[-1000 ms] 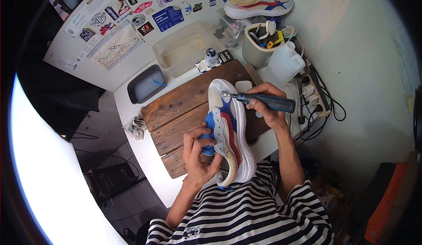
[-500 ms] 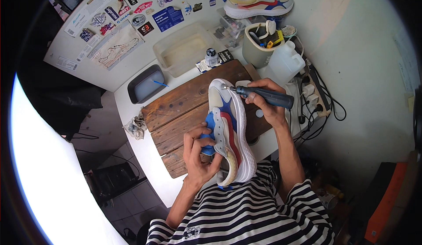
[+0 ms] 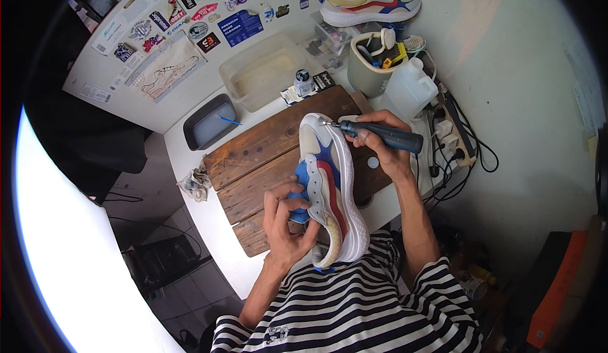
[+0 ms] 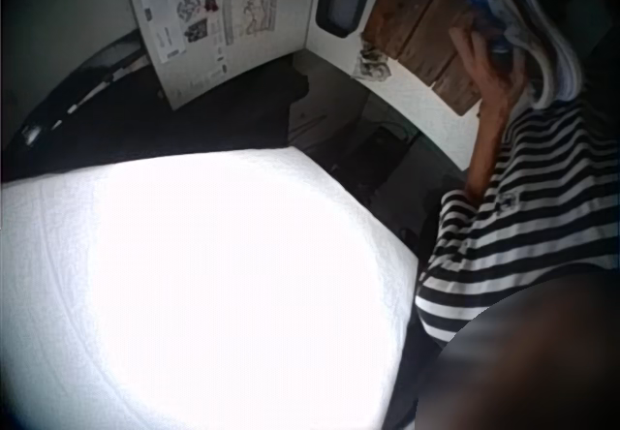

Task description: Using a rotary tool to modify or clean the sole of a sneaker.

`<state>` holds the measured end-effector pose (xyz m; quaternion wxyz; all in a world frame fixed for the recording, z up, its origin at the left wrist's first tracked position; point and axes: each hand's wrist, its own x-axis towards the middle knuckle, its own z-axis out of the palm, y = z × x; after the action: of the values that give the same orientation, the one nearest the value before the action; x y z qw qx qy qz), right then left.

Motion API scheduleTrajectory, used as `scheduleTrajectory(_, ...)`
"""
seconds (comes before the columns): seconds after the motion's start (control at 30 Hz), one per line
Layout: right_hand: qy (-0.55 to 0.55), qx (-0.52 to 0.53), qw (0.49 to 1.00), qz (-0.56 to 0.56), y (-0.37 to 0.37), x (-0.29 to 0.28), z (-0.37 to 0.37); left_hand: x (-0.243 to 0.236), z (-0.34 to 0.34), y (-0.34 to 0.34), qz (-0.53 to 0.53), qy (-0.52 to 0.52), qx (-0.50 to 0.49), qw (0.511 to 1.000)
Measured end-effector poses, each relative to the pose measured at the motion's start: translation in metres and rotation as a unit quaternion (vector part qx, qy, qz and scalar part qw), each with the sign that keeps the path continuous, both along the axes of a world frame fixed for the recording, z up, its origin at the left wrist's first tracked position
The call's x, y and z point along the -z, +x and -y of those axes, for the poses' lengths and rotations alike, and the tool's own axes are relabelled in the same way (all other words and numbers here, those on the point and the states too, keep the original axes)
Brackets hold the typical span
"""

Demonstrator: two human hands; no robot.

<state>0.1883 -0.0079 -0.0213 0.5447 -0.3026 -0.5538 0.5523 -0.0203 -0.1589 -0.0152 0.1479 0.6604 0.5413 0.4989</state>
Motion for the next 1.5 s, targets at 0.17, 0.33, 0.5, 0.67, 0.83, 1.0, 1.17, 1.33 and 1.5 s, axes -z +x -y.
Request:
scheduleTrajectory(0.17,-0.003,-0.003,1.0,0.001,0.003,0.001,0.001,0.002,0.001,0.0,0.011,-0.004,0.0,1.0)
scheduleTrajectory(0.33,-0.022,0.0,1.0,-0.021,0.009,0.003,0.007,0.0,-0.001,0.0,0.009,0.002,0.003,1.0)
scheduleTrajectory(0.5,-0.01,-0.016,0.999,-0.025,0.015,0.008,0.01,-0.001,-0.001,0.001,0.022,0.0,-0.001,1.0)
scheduleTrajectory(0.67,-0.018,0.006,0.999,-0.039,0.007,0.002,0.008,0.0,0.001,0.002,0.019,-0.009,-0.005,1.0)
scheduleTrajectory(0.83,-0.012,-0.002,1.0,-0.012,0.006,0.002,0.008,0.002,0.0,0.001,0.006,0.001,0.001,1.0)
scheduleTrajectory(1.0,-0.015,-0.013,0.999,-0.043,0.012,0.013,0.013,0.001,0.0,0.0,0.003,0.001,0.0,1.0)
scheduleTrajectory(1.17,-0.015,0.008,0.998,-0.066,0.008,0.016,0.016,0.003,0.001,-0.002,0.007,-0.005,0.001,1.0)
scheduleTrajectory(1.33,-0.005,-0.016,0.998,-0.064,0.013,0.022,0.015,0.003,0.001,-0.001,0.009,-0.001,-0.003,1.0)
scheduleTrajectory(1.5,-0.021,0.01,0.998,-0.056,0.01,0.018,0.019,0.001,0.0,0.0,0.02,0.001,-0.005,1.0)
